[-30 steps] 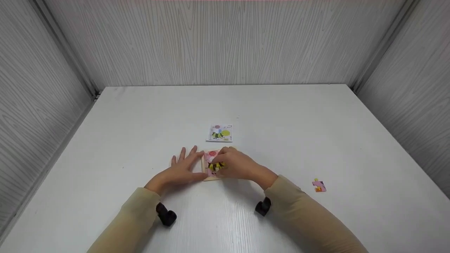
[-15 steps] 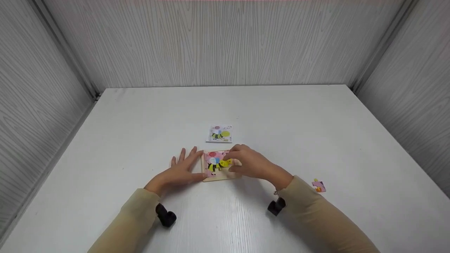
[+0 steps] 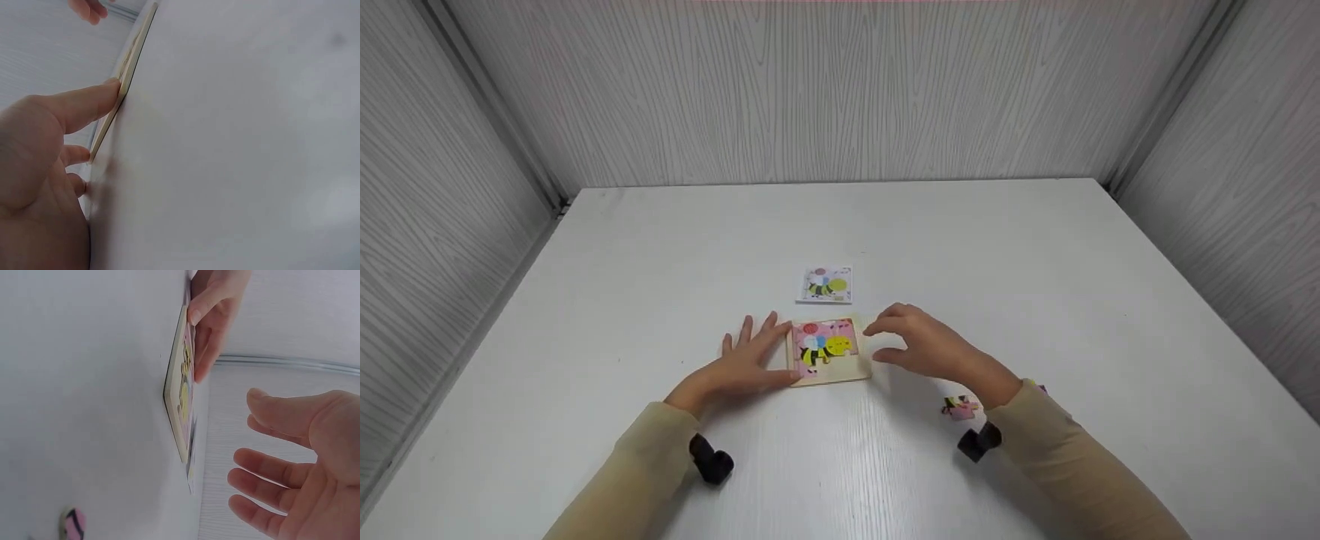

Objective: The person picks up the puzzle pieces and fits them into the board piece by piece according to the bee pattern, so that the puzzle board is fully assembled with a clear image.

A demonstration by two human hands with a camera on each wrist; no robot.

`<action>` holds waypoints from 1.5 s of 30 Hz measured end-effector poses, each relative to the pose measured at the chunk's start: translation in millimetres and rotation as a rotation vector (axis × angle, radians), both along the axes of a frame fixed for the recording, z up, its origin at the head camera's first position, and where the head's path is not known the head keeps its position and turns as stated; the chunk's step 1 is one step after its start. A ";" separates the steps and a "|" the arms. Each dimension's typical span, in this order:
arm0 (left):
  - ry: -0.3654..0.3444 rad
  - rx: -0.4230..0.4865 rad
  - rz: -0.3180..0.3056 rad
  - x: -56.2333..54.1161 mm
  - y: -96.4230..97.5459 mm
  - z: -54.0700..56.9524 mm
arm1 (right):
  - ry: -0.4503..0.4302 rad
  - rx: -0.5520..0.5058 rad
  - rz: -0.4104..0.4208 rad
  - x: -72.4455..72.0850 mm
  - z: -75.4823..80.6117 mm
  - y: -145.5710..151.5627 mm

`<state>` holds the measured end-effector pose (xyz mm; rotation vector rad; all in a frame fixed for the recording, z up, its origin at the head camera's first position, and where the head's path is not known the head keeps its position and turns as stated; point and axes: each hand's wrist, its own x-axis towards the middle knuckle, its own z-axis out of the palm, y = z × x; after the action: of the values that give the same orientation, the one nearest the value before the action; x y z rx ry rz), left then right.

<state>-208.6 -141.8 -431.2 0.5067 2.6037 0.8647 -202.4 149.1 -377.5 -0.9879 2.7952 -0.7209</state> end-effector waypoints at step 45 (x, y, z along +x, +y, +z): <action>-0.023 0.000 0.003 2.1 1.3 2.5 | -0.099 0.047 -0.029 53.8 -23.3 104.5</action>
<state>-206.4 -140.5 -428.7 0.4905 2.5842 0.8668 -148.7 253.6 -400.8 -0.8805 2.7328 -0.6843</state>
